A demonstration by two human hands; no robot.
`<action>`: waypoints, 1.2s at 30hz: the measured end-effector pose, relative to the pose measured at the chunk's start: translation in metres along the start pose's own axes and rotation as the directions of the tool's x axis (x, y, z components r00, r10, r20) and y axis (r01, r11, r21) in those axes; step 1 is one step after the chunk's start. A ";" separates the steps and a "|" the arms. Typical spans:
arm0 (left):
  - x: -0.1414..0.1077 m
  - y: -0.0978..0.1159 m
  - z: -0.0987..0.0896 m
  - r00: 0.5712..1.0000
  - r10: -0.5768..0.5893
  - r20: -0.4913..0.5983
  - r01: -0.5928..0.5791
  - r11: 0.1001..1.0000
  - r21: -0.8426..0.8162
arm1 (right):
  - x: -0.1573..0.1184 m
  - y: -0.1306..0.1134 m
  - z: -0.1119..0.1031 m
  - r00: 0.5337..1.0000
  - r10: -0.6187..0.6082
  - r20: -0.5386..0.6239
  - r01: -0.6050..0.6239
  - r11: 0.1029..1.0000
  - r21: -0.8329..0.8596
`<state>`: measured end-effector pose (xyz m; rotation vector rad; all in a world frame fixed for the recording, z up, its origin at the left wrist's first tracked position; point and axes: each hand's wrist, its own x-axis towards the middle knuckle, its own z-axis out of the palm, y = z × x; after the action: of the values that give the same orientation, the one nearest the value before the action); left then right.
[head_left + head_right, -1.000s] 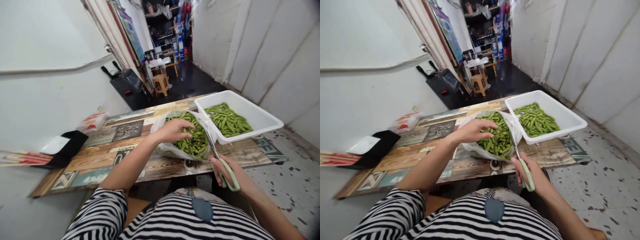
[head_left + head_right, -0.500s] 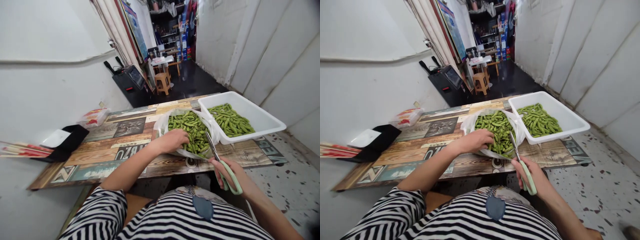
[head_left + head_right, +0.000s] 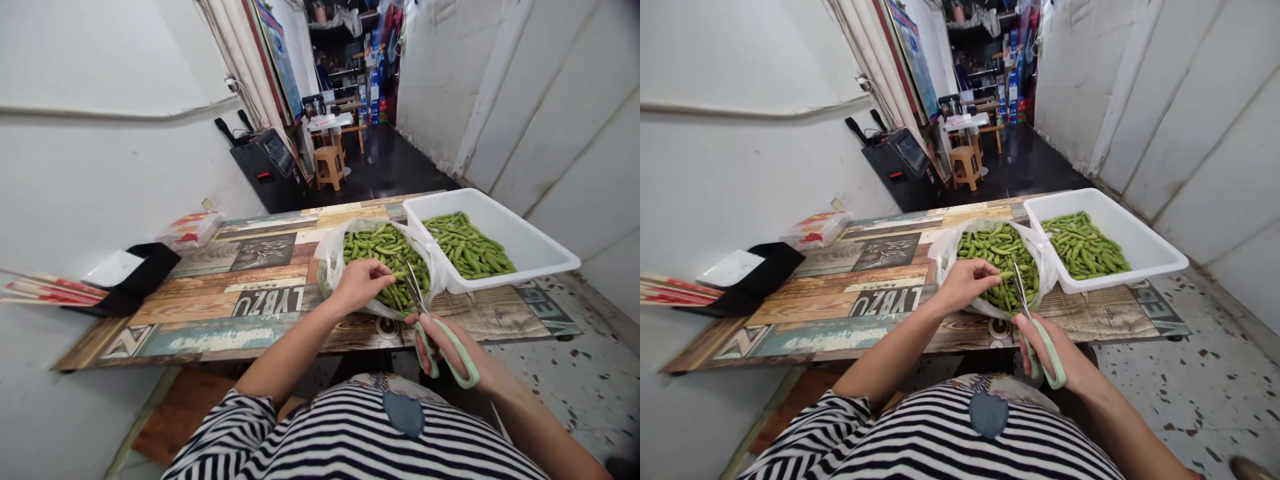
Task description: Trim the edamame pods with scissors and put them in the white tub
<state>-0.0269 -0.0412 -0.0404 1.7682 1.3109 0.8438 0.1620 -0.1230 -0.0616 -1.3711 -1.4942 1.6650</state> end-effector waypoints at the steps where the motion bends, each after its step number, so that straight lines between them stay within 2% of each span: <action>1: 0.000 0.001 0.002 1.000 0.002 -0.002 -0.002 1.000 0.007 | 0.001 0.000 0.000 1.000 -0.010 -0.001 0.010 1.000 -0.012; 7: 0.003 0.003 0.005 0.999 0.031 0.035 -0.034 0.997 0.063 | 0.009 0.002 0.000 0.998 -0.025 -0.057 0.024 1.000 -0.010; 10: 0.007 0.002 0.007 0.999 0.019 0.044 -0.022 0.997 0.074 | 0.009 -0.001 -0.003 0.996 -0.021 -0.088 0.013 0.997 -0.080; 13: 0.011 0.001 0.008 0.998 0.031 0.057 -0.035 0.998 0.060 | 0.007 -0.006 -0.006 0.994 -0.073 -0.076 0.060 0.985 -0.162; 16: 0.012 0.003 0.009 0.995 0.048 0.084 -0.051 0.998 0.043 | 0.007 -0.008 -0.005 0.993 -0.089 -0.073 0.075 0.982 -0.174; 18: 0.012 0.004 0.008 0.994 0.042 0.098 -0.047 0.998 0.049 | 0.008 -0.007 -0.003 0.994 -0.056 -0.092 0.043 0.990 -0.137; 22: 0.012 0.005 0.007 0.993 0.026 0.112 -0.033 0.998 0.059 | 0.011 -0.003 0.003 0.984 0.085 -0.156 -0.091 0.995 -0.032; 25: 0.012 0.005 0.007 0.999 0.018 0.049 -0.016 0.999 -0.033 | 0.010 -0.002 0.005 0.984 0.095 -0.149 -0.088 0.995 0.055; 28: 0.012 0.007 0.008 0.993 0.059 -0.098 -0.066 0.995 -0.072 | 0.006 -0.004 0.006 0.996 0.024 -0.091 -0.012 0.992 0.129; 30: 0.012 0.009 0.010 0.986 0.071 -0.150 -0.090 0.988 -0.127 | 0.003 -0.005 0.006 0.998 -0.031 -0.046 0.037 0.990 0.133; 33: 0.012 0.014 0.015 0.996 -0.034 -0.077 0.003 0.926 -0.376 | 0.002 -0.005 0.006 0.998 -0.052 -0.038 0.058 0.987 0.150; 36: 0.010 0.021 0.019 0.986 -0.159 0.045 0.154 0.787 -0.598 | 0.003 -0.003 0.006 0.994 -0.089 -0.061 0.093 0.994 0.062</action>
<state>0.0014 -0.0384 -0.0307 1.1346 1.0178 1.0314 0.1546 -0.1224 -0.0610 -1.2863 -1.4355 1.5898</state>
